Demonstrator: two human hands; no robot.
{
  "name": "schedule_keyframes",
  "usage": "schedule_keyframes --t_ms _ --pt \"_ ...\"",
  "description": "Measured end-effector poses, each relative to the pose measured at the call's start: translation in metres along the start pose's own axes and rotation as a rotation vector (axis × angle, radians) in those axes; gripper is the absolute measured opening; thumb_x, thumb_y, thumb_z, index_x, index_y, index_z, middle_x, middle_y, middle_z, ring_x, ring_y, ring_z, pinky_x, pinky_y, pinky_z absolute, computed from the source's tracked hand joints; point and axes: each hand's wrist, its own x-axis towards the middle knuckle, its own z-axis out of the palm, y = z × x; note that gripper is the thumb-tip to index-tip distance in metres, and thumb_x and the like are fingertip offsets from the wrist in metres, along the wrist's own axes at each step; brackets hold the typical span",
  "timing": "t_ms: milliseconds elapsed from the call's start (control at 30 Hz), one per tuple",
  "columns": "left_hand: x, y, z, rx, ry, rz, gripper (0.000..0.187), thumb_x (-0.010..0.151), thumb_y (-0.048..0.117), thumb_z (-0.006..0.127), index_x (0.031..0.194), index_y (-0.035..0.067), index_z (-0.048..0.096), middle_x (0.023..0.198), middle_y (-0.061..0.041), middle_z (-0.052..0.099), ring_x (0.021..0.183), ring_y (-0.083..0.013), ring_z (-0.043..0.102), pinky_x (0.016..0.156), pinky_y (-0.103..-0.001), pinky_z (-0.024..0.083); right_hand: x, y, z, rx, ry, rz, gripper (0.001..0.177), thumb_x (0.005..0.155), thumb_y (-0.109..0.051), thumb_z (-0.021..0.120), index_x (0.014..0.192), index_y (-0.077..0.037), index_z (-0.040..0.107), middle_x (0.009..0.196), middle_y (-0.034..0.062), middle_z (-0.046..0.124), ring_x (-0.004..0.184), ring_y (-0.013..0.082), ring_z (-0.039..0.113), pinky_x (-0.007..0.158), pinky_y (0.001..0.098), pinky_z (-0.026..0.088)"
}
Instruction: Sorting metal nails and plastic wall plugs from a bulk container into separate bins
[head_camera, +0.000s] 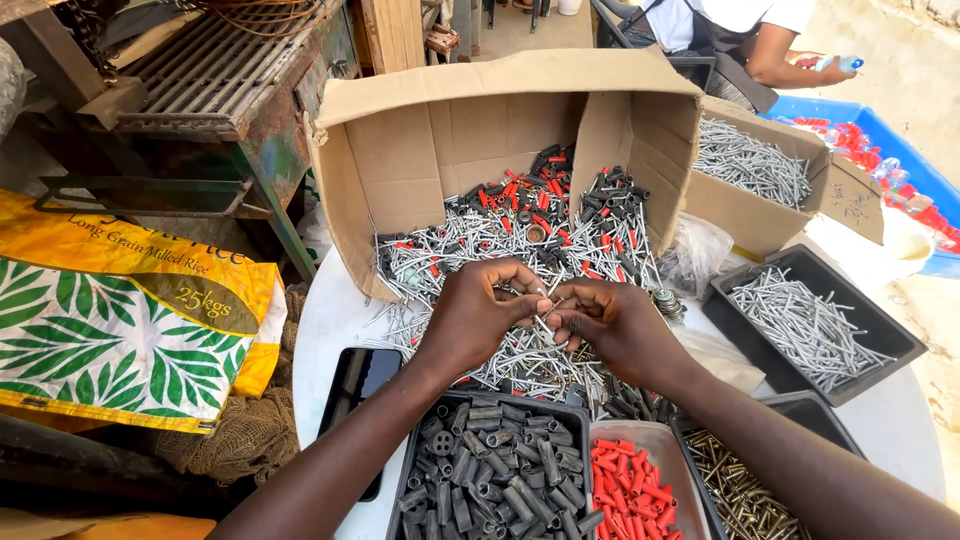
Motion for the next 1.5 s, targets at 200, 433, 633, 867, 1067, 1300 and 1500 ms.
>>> schedule_keyframes --t_ms 200,433,633,867,1067,1300,1500 --pt "-0.006 0.001 -0.007 0.115 -0.027 0.055 0.016 0.09 -0.001 0.073 0.106 -0.001 0.075 0.093 -0.022 0.075 0.088 -0.0287 0.078 0.075 -0.035 0.064 -0.006 -0.017 0.004 -0.264 0.061 -0.069 0.031 0.095 0.002 0.061 0.124 -0.002 0.073 0.086 0.0204 0.08 0.069 0.0223 0.077 0.063 0.0323 0.067" --pt "-0.015 0.014 -0.007 0.321 0.036 0.164 0.032 0.087 -0.003 0.074 0.118 0.005 0.069 0.102 -0.021 0.074 0.086 -0.0354 0.078 0.071 -0.039 0.064 -0.005 -0.008 0.0 -0.375 0.088 -0.091 0.026 0.097 -0.002 0.062 0.118 -0.006 0.076 0.078 0.0162 0.078 0.063 0.0197 0.075 0.057 0.032 0.064" --pt "-0.019 0.01 -0.008 0.102 0.051 0.059 0.036 0.088 -0.002 0.075 0.122 0.002 0.065 0.098 -0.02 0.073 0.084 -0.0297 0.079 0.076 -0.034 0.063 -0.005 -0.011 0.001 -0.193 -0.014 0.005 0.022 0.099 -0.001 0.055 0.103 0.0 0.077 0.07 0.0134 0.073 0.06 0.0172 0.069 0.057 0.0301 0.06" --pt "-0.018 0.014 -0.007 0.246 -0.015 0.124 0.022 0.087 -0.002 0.075 0.11 0.0 0.074 0.092 -0.021 0.078 0.081 -0.0328 0.079 0.065 -0.034 0.063 -0.006 -0.014 -0.001 -0.163 -0.118 0.009 0.024 0.101 -0.005 0.051 0.089 -0.001 0.072 0.063 0.0106 0.068 0.054 0.015 0.06 0.053 0.0291 0.049" --pt "-0.014 0.002 -0.005 0.114 0.034 0.084 0.019 0.086 -0.001 0.078 0.104 -0.001 0.075 0.085 -0.018 0.078 0.073 -0.0194 0.077 0.063 -0.027 0.062 -0.006 -0.012 -0.002 -0.137 -0.141 -0.007 0.023 0.103 -0.005 0.047 0.094 0.0 0.068 0.069 0.012 0.069 0.057 0.016 0.062 0.053 0.0289 0.051" --pt "-0.019 0.013 0.004 0.161 0.097 0.159 0.008 0.085 0.009 0.08 0.09 0.004 0.076 0.061 -0.009 0.07 0.054 -0.0116 0.064 0.053 -0.024 0.054 -0.011 -0.009 0.001 -0.18 -0.227 -0.054 0.026 0.1 0.001 0.04 0.1 -0.002 0.066 0.069 0.0102 0.065 0.059 0.0169 0.059 0.055 0.0318 0.049" --pt "-0.018 0.016 0.013 0.302 0.131 0.216 0.014 0.084 0.019 0.082 0.083 0.008 0.073 0.061 -0.008 0.068 0.056 -0.0176 0.06 0.056 -0.033 0.049 -0.012 -0.02 0.006 -0.245 -0.245 -0.032 0.026 0.104 -0.013 0.055 0.083 0.0 0.063 0.057 0.0106 0.057 0.052 0.017 0.046 0.051 0.033 0.04"
